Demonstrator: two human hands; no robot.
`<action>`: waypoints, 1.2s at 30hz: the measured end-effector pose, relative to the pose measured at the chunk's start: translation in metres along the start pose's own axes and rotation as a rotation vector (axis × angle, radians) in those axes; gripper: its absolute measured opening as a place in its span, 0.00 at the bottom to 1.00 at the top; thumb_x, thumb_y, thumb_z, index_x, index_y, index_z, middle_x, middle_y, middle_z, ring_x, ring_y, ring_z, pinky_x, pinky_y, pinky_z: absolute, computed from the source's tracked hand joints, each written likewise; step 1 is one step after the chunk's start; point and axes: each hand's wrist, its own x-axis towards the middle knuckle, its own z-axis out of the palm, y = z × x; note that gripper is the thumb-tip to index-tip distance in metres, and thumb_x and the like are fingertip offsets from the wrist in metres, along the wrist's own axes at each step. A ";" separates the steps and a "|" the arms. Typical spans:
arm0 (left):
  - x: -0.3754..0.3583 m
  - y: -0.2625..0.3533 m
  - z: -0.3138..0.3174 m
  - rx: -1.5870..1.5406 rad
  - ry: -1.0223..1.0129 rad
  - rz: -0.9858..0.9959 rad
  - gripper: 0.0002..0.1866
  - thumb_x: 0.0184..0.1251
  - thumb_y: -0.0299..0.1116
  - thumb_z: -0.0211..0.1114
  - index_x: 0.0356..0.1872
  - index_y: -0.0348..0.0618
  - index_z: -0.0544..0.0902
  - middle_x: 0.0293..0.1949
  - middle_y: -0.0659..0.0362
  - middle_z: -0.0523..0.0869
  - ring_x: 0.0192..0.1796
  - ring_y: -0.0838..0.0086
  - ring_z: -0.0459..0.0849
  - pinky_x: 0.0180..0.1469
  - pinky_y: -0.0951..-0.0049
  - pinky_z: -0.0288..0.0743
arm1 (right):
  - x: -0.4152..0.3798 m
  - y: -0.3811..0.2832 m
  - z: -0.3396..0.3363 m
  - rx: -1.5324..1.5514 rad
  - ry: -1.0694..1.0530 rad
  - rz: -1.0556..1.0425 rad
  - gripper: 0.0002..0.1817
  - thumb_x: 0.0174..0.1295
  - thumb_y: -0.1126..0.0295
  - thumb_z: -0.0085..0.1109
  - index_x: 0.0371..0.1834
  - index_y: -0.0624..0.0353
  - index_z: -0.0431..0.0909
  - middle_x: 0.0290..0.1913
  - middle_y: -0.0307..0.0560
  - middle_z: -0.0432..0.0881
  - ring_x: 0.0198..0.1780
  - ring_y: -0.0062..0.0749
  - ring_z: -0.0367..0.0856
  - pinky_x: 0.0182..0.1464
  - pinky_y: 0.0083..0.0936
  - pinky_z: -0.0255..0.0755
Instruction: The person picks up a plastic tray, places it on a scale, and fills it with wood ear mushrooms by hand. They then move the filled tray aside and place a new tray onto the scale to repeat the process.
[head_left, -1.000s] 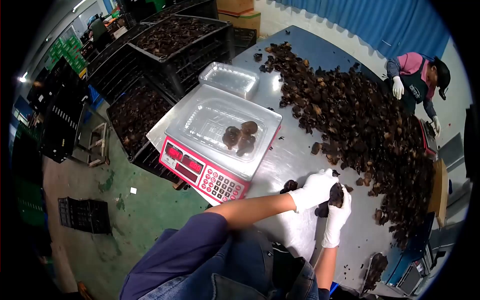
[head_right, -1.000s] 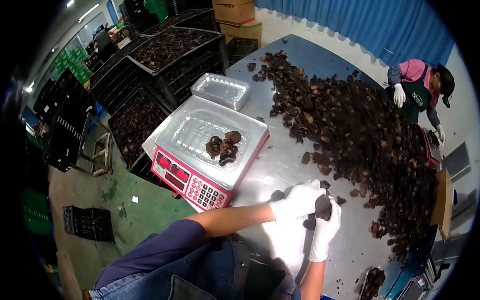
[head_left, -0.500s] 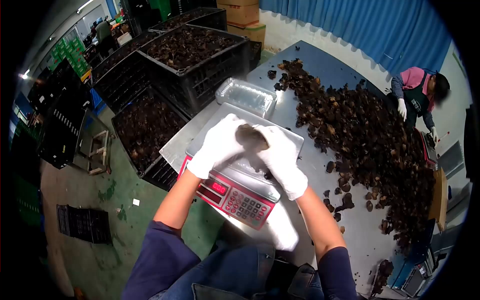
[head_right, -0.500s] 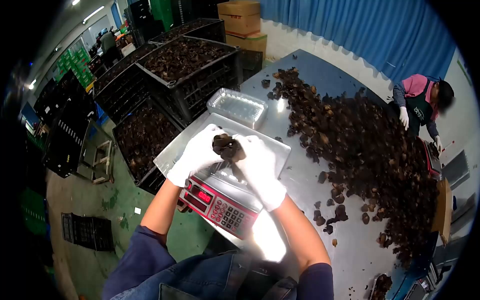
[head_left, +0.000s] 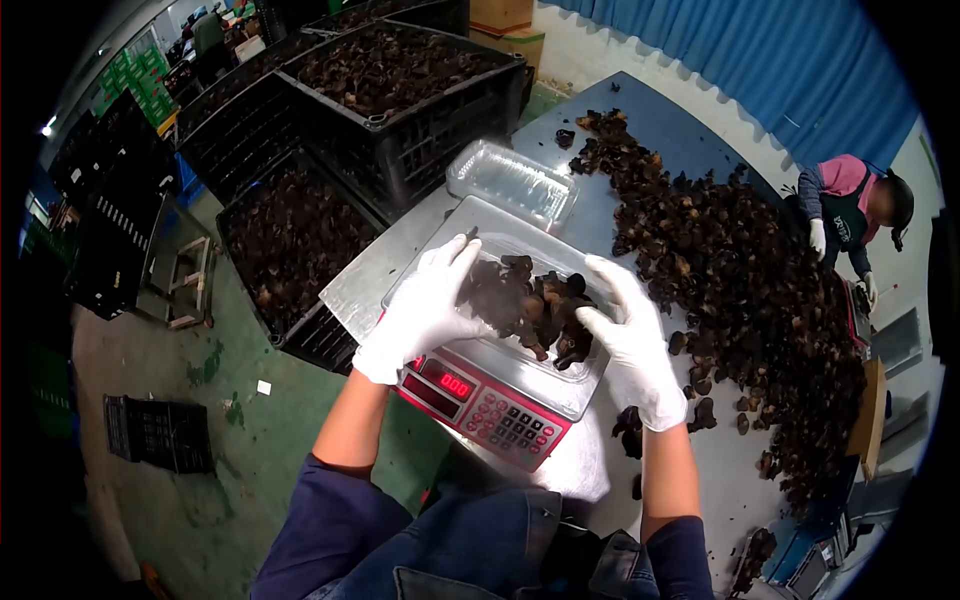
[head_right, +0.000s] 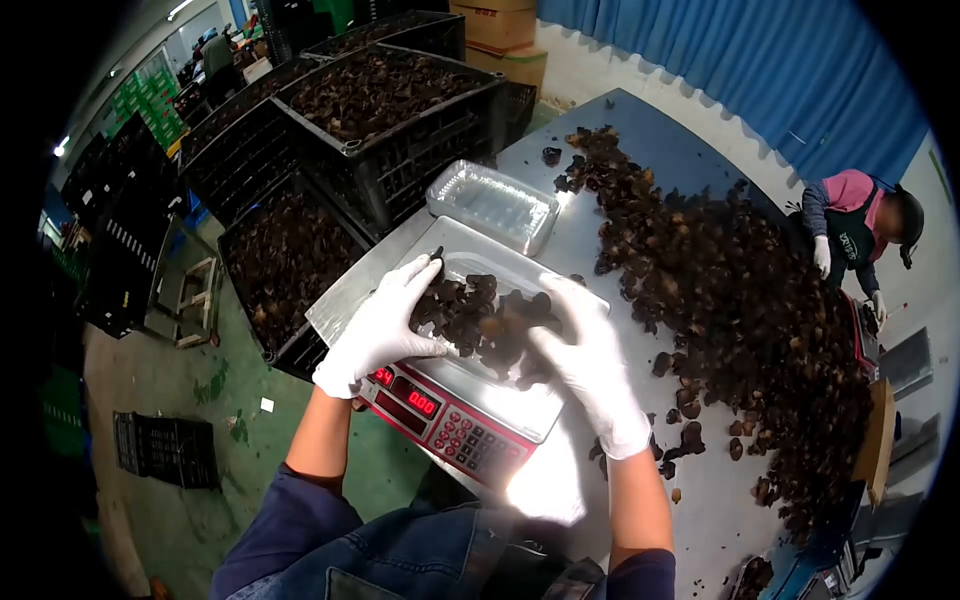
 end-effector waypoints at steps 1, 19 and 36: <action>-0.006 0.001 -0.004 -0.054 0.047 0.016 0.50 0.42 0.39 0.80 0.71 0.40 0.67 0.71 0.45 0.67 0.73 0.53 0.63 0.74 0.61 0.61 | -0.004 0.002 -0.011 0.018 0.057 0.059 0.27 0.58 0.79 0.62 0.64 0.60 0.74 0.64 0.45 0.74 0.68 0.32 0.69 0.70 0.27 0.62; -0.048 0.172 0.194 -0.092 -0.440 0.465 0.37 0.61 0.35 0.65 0.72 0.35 0.63 0.72 0.42 0.63 0.73 0.48 0.64 0.68 0.57 0.67 | -0.225 0.164 -0.107 -0.819 0.405 0.222 0.28 0.67 0.66 0.60 0.69 0.61 0.69 0.71 0.62 0.66 0.71 0.55 0.65 0.72 0.43 0.59; -0.034 0.189 0.235 -0.106 -0.349 0.362 0.36 0.52 0.34 0.74 0.65 0.42 0.72 0.57 0.45 0.74 0.58 0.53 0.75 0.55 0.62 0.77 | -0.289 0.146 -0.109 -0.548 0.838 0.406 0.15 0.61 0.78 0.62 0.52 0.60 0.82 0.48 0.49 0.82 0.52 0.39 0.81 0.56 0.29 0.74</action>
